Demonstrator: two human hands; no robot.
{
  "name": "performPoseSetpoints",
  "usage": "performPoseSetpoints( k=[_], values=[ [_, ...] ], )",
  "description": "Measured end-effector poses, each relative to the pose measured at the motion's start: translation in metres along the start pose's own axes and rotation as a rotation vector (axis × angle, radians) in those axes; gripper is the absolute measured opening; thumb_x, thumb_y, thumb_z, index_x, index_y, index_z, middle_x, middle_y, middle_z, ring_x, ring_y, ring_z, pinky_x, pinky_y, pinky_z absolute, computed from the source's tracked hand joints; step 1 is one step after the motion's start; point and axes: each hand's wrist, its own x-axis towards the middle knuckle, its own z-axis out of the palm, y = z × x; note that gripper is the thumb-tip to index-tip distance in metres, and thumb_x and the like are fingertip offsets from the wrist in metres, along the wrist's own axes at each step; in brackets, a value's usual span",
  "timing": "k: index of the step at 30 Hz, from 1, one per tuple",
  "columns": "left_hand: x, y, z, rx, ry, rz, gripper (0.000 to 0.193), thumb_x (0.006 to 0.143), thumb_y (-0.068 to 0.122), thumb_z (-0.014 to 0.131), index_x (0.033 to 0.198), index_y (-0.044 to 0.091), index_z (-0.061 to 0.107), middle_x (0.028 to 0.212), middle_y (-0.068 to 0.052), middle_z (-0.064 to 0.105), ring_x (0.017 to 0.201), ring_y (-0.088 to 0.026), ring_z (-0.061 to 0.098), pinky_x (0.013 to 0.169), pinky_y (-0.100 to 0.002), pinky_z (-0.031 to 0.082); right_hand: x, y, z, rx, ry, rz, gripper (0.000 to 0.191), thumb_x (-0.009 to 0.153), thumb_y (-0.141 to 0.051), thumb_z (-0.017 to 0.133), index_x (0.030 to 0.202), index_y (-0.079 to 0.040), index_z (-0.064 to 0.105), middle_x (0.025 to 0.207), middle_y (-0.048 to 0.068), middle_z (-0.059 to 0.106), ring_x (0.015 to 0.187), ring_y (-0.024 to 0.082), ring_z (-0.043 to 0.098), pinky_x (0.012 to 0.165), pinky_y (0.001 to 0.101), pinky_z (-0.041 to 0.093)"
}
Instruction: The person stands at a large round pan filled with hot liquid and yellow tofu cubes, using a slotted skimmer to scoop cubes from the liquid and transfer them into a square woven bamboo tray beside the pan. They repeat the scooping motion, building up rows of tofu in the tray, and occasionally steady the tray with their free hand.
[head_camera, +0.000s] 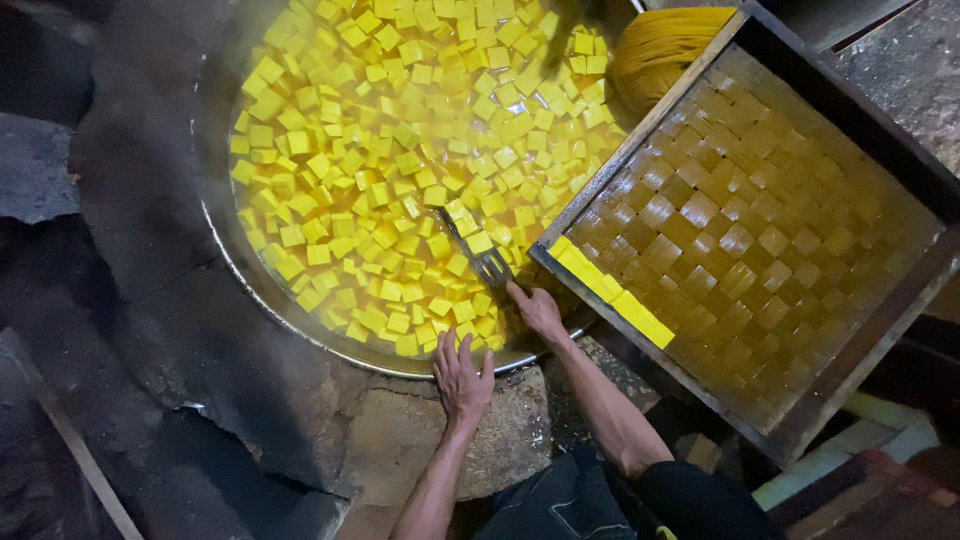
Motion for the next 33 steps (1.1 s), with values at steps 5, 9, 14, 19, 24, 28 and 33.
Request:
performPoseSetpoints(
  k=[5, 9, 14, 19, 24, 28, 33],
  values=[
    [0.001, 0.004, -0.002, 0.001, -0.012, -0.016, 0.054, 0.087, 0.035, 0.073, 0.13, 0.006, 0.059, 0.147, -0.018, 0.045, 0.142, -0.04, 0.037, 0.109, -0.057, 0.035, 0.014, 0.0, 0.004, -0.112, 0.01, -0.056, 0.07, 0.094, -0.065, 0.057, 0.105, 0.001, 0.076, 0.093, 0.028, 0.073, 0.091, 0.042, 0.071, 0.082, 0.0498, 0.052],
    [0.002, 0.009, -0.006, 0.01, 0.001, -0.006, 0.053, 0.088, 0.034, 0.073, 0.131, 0.006, 0.059, 0.148, -0.018, 0.045, 0.143, -0.04, 0.037, 0.111, -0.056, 0.035, 0.032, -0.014, 0.008, 0.005, 0.082, -0.296, 0.07, 0.093, -0.065, 0.057, 0.111, 0.0, 0.073, 0.097, 0.026, 0.07, 0.093, 0.047, 0.066, 0.078, 0.0522, 0.049],
    [0.002, 0.015, -0.01, 0.03, 0.016, -0.006, 0.053, 0.089, 0.034, 0.071, 0.132, 0.006, 0.059, 0.148, -0.018, 0.046, 0.143, -0.039, 0.038, 0.111, -0.055, 0.035, 0.023, -0.029, 0.013, 0.131, -0.059, -0.266, 0.059, 0.098, -0.054, 0.06, 0.094, 0.003, 0.074, 0.071, 0.012, 0.068, 0.065, 0.023, 0.064, 0.061, 0.0402, 0.05],
    [0.0, 0.019, -0.01, 0.055, 0.037, -0.003, 0.053, 0.089, 0.035, 0.071, 0.131, 0.006, 0.059, 0.149, -0.02, 0.047, 0.142, -0.038, 0.038, 0.114, -0.056, 0.032, -0.025, -0.019, 0.001, 0.447, -0.16, -0.299, 0.042, 0.102, -0.039, 0.063, 0.094, 0.002, 0.073, 0.067, 0.003, 0.066, 0.056, 0.009, 0.059, 0.052, 0.0293, 0.048],
    [-0.016, 0.028, -0.007, 0.205, 0.175, -0.035, 0.062, 0.088, 0.035, 0.073, 0.134, -0.003, 0.057, 0.14, -0.027, 0.051, 0.135, -0.048, 0.04, 0.11, -0.059, 0.03, -0.089, 0.062, -0.076, 0.5, -0.099, -0.344, 0.03, 0.099, -0.035, 0.062, 0.105, -0.007, 0.072, 0.072, -0.002, 0.067, 0.06, 0.007, 0.06, 0.054, 0.0271, 0.051],
    [-0.055, 0.039, -0.001, 0.052, 0.158, 0.052, 0.043, 0.094, 0.025, 0.072, 0.127, 0.0, 0.061, 0.136, -0.021, 0.057, 0.132, -0.041, 0.05, 0.117, -0.053, 0.035, -0.16, 0.183, -0.17, 0.219, 0.127, -0.351, 0.028, 0.1, -0.031, 0.064, 0.105, -0.006, 0.075, 0.075, 0.003, 0.073, 0.064, 0.008, 0.064, 0.061, 0.0289, 0.054],
    [-0.095, 0.084, 0.009, -0.185, 0.157, 0.096, 0.044, 0.092, 0.016, 0.072, 0.132, 0.0, 0.06, 0.139, -0.023, 0.055, 0.134, -0.043, 0.048, 0.114, -0.053, 0.038, -0.266, 0.311, -0.266, -0.13, 0.401, -0.373, 0.031, 0.1, -0.032, 0.067, 0.11, -0.004, 0.075, 0.091, 0.017, 0.075, 0.078, 0.026, 0.073, 0.069, 0.0357, 0.055]
  ],
)
